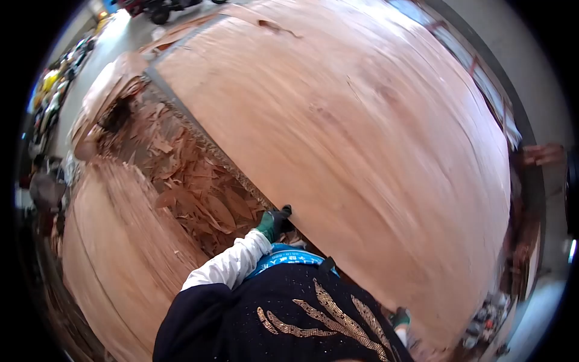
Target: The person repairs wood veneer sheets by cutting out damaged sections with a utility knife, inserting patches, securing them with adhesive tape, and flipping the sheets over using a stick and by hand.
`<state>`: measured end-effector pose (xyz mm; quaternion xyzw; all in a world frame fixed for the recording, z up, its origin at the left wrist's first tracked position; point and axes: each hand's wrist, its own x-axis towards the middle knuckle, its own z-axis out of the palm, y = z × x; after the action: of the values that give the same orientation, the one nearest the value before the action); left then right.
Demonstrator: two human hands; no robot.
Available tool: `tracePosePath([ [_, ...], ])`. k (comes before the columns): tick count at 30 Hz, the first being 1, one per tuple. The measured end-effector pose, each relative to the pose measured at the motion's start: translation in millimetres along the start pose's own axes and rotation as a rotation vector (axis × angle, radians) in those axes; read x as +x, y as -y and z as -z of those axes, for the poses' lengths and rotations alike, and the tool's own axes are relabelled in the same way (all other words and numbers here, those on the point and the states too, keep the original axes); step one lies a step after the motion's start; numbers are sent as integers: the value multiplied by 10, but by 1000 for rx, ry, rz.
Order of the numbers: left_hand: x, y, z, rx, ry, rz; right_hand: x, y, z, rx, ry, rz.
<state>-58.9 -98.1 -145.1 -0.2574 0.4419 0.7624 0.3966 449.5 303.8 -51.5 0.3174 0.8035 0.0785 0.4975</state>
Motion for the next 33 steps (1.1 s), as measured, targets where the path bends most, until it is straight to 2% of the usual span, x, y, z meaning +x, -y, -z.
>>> tracePosePath([
  [1,-21,-42,59,-17,83,52,93,-82,68,-221,23,133],
  [2,-387,-304,-248,-21,-31,97,-48,88,564,-25,12,33],
  [4,-413,-361,-119,174,107,209,-369,463,1639,386,-70,-152],
  [6,-489,-505,35,382,298,356,-145,771,1963,364,-777,175],
  [7,-635,-697,-21,667,434,346,-240,1127,2545,654,-686,186],
  [8,-735,-912,-32,849,676,168,-313,1504,2979,709,-757,267],
  [9,-776,-1004,-67,820,754,119,-389,1880,3411,756,-824,353],
  [10,-822,-1097,-102,787,831,71,-534,2184,3770,647,-892,462],
  [11,-817,-1175,-168,580,723,150,-684,2488,4127,535,-963,566],
  [13,-871,-1556,-491,568,738,162,-842,2877,4555,590,-980,713],
  [16,-1026,-1890,-954,529,842,77,-956,3171,4922,357,-1007,678],
  [19,-1017,-2085,-1199,540,883,81,-965,3371,5207,179,-881,582],
  [21,-940,-2127,-1276,534,834,88,-817,3514,5273,91,-1006,581],
  [23,-751,-2171,-1250,609,761,63,-645,3673,5351,142,-1039,622],
  [24,-758,-2232,-1275,644,693,13,-593,3757,5395,166,-1017,644],
  [25,-698,-2306,-1254,614,652,63,-575,3836,5446,135,-1017,646],
  [27,-586,-2433,-1194,648,656,-15,-463,4011,5551,124,-1016,689],
  [29,-621,-2599,-1294,710,429,98,-361,4122,5640,80,-977,714],
  [30,-608,-2642,-1304,761,358,72,-369,4157,5705,55,-947,721],
  [33,-528,-2982,-1139,923,341,50,-239,4387,5960,19,-908,745],
])
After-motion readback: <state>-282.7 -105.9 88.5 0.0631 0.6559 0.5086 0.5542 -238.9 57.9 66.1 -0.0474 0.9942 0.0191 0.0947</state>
